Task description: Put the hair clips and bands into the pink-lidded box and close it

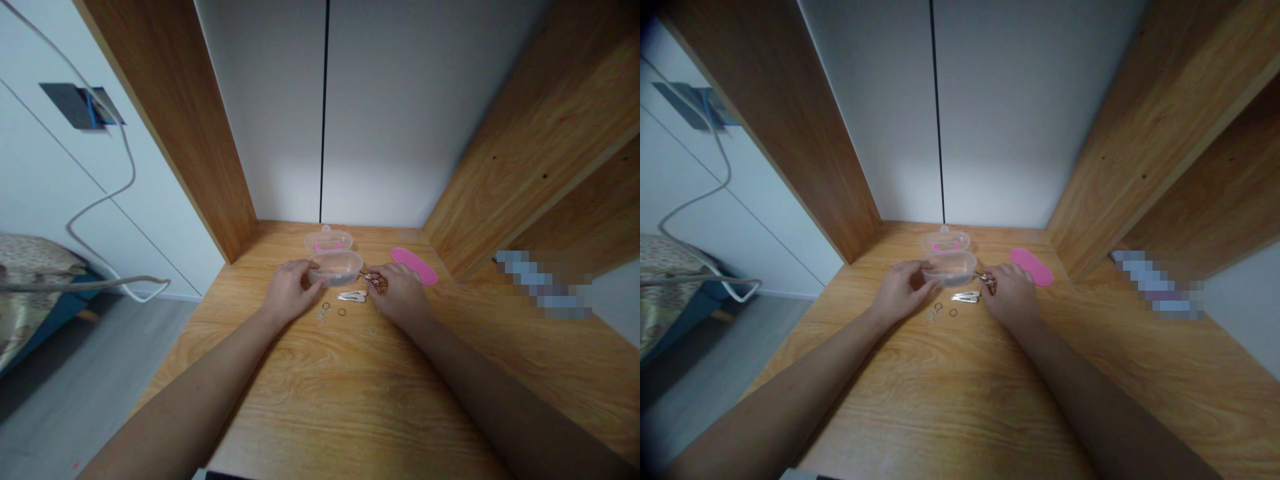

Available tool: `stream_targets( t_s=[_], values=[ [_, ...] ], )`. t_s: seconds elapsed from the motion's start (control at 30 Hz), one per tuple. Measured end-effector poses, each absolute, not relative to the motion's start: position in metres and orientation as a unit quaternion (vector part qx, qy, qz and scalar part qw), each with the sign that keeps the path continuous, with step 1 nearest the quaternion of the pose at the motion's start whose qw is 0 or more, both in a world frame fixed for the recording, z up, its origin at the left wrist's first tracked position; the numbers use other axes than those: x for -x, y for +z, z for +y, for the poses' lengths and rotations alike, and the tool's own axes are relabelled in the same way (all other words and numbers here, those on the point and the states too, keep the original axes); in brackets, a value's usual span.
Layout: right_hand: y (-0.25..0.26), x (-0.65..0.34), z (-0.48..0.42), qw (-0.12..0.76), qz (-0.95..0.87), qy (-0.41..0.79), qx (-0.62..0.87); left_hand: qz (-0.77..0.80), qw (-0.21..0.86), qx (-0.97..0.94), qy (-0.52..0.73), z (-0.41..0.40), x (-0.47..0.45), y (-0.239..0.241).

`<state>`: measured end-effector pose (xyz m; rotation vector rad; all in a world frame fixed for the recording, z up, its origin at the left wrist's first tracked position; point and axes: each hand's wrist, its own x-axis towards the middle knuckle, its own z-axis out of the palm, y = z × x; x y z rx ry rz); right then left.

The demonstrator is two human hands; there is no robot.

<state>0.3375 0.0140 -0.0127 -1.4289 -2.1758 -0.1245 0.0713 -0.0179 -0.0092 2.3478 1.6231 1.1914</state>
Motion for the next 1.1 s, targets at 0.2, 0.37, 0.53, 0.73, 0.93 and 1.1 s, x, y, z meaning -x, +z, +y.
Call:
stream_targets(
  t_s=[0.2, 0.37, 0.53, 0.73, 0.93, 1.1],
  values=[
    [-0.012, -0.339, 0.016, 0.31, -0.799, -0.046, 0.514, 0.526, 0.025, -0.76, 0.382, -0.018, -0.072, -0.009],
    [-0.014, -0.343, 0.025, 0.342, -0.794, 0.005, 0.502, 0.53, 0.021, -0.758, 0.38, -0.018, -0.072, -0.009],
    [-0.015, -0.341, 0.03, 0.332, -0.795, 0.061, 0.504, 0.532, 0.024, -0.759, 0.376, -0.018, -0.072, -0.008],
    [-0.016, -0.341, 0.03, 0.284, -0.814, 0.046, 0.505, 0.535, 0.025, -0.756, 0.377, -0.019, -0.072, -0.008],
    [-0.016, -0.343, 0.03, 0.267, -0.818, 0.027, 0.509, 0.53, 0.025, -0.759, 0.378, -0.018, -0.072, -0.009],
    [-0.013, -0.343, 0.028, 0.337, -0.792, -0.021, 0.509, 0.525, 0.025, -0.761, 0.381, -0.018, -0.071, -0.009]
  ],
)
